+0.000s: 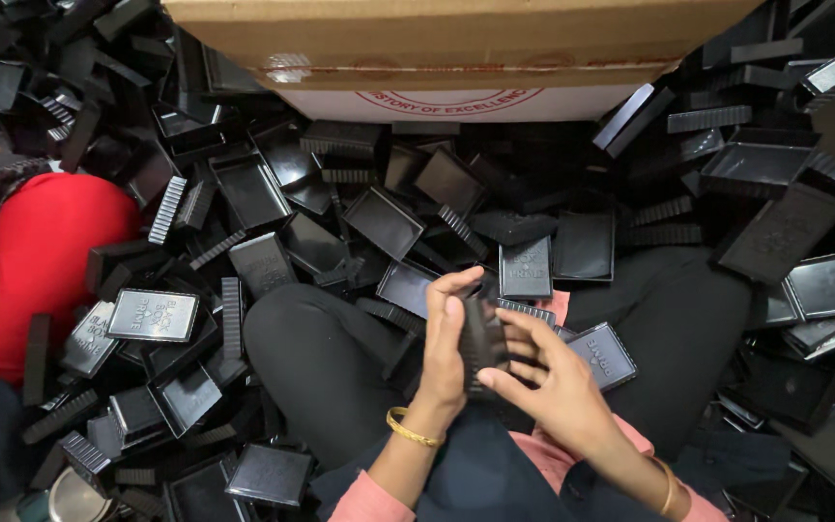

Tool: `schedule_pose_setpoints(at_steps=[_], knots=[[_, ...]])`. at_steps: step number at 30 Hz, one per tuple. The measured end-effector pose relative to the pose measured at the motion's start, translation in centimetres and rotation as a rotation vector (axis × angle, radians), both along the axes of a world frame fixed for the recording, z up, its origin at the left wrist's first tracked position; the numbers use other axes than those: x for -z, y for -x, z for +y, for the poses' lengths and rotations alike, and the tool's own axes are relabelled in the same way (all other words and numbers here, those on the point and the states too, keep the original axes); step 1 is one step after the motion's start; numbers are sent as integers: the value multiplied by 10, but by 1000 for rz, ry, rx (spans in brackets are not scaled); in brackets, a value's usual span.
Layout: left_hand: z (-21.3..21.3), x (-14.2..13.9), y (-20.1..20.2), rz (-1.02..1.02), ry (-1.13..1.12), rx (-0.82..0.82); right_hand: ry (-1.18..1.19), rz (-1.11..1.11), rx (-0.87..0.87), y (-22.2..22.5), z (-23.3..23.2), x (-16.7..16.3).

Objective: The person sits on the floor and repeatedly picks up black plastic case halves from a large pile, snaps them together, and places the assembled units into a cardboard box. The process is continuous and repetitive, with both hands used to align and close the cases.

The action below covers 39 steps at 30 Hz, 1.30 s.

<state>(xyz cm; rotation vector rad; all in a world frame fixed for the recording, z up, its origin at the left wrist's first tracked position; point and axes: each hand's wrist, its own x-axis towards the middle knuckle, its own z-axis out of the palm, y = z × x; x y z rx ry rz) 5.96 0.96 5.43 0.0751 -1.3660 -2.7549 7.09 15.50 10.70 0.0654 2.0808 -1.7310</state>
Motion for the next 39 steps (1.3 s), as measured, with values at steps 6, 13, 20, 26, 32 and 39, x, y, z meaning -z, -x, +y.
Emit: schedule_pose_setpoints(at_steps=[6, 13, 20, 26, 32, 39], knots=[[-22, -14, 9, 215, 445, -31, 340, -226, -170, 6, 14, 2], [-46, -15, 12, 200, 988, -415, -390, 362, -150, -12, 3, -6], [-56, -12, 5, 125, 738, -401, -398, 428, -448, 39, -13, -70], [-46, -16, 16, 206, 873, -85, 714, 346, -74, 136, 20, -153], [-5, 1, 34, 498, 1395, 151, -815, 691, 177, 126, 76, -52], [-42, 3, 23, 204, 1098, -67, -112, -30, 287, 128, 137, 77]])
